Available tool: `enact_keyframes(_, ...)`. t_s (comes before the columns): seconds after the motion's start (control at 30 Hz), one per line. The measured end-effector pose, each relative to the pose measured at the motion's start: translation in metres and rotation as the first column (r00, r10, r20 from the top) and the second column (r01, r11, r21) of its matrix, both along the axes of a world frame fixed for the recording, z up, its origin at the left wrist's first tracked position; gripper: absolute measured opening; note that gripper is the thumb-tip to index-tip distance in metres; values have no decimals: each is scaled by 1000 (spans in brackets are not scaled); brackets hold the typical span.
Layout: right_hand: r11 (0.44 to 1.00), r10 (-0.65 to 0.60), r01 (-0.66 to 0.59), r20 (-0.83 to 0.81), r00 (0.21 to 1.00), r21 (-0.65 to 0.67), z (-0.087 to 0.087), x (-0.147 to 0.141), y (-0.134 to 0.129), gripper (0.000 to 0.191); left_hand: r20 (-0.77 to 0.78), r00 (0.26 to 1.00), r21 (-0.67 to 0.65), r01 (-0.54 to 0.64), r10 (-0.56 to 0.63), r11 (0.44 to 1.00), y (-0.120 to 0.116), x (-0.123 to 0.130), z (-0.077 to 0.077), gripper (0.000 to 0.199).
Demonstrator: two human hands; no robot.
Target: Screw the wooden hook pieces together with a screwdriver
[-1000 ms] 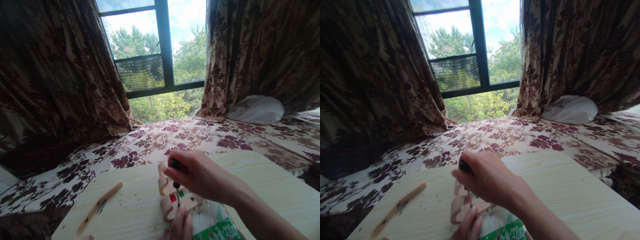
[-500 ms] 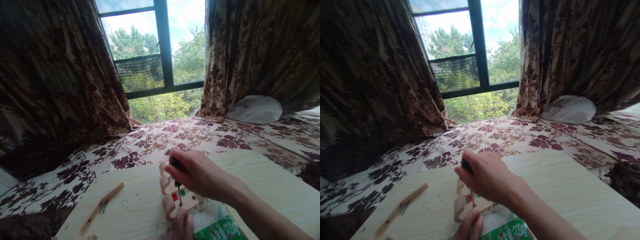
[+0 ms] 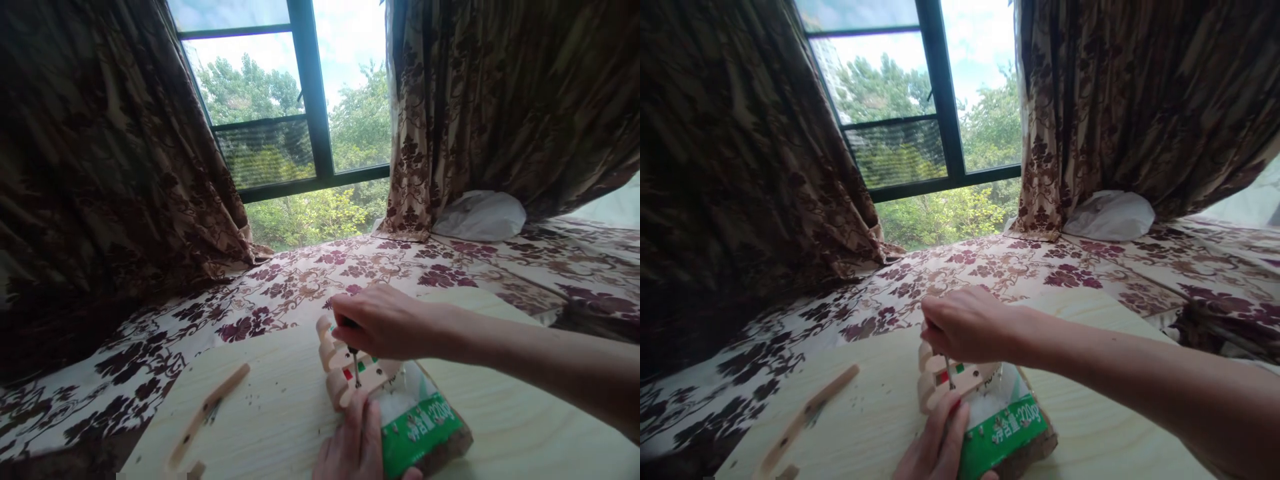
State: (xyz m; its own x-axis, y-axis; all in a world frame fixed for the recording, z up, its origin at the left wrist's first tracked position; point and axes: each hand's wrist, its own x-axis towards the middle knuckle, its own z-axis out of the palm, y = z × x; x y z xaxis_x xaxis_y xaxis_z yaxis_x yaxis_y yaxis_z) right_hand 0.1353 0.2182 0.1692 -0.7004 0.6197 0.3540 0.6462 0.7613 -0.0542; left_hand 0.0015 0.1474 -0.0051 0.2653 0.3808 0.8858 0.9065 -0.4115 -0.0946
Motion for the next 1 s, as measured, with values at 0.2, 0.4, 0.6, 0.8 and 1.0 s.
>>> enact_keyframes(0.2,993,-112,113,-28,993,26,-5,-1,-5,17,433,897,-131,160,-89,978,-19,-13,20,22)
enact_keyframes(0.4,982,-174,175,-20,984,75,-8,-3,-11,19,836,501,-493,505,224,708,-13,-12,33,60)
enact_keyframes(0.6,961,-255,250,33,966,116,-6,-11,-23,23,864,487,-441,602,132,666,10,-6,30,46)
enact_keyframes(0.8,959,-260,251,56,964,133,-2,-9,-42,23,861,508,-418,680,25,603,3,-14,38,41)
enact_keyframes(1.0,971,-208,193,94,974,144,1,-3,-86,21,844,536,-447,690,12,569,-47,-16,43,43)
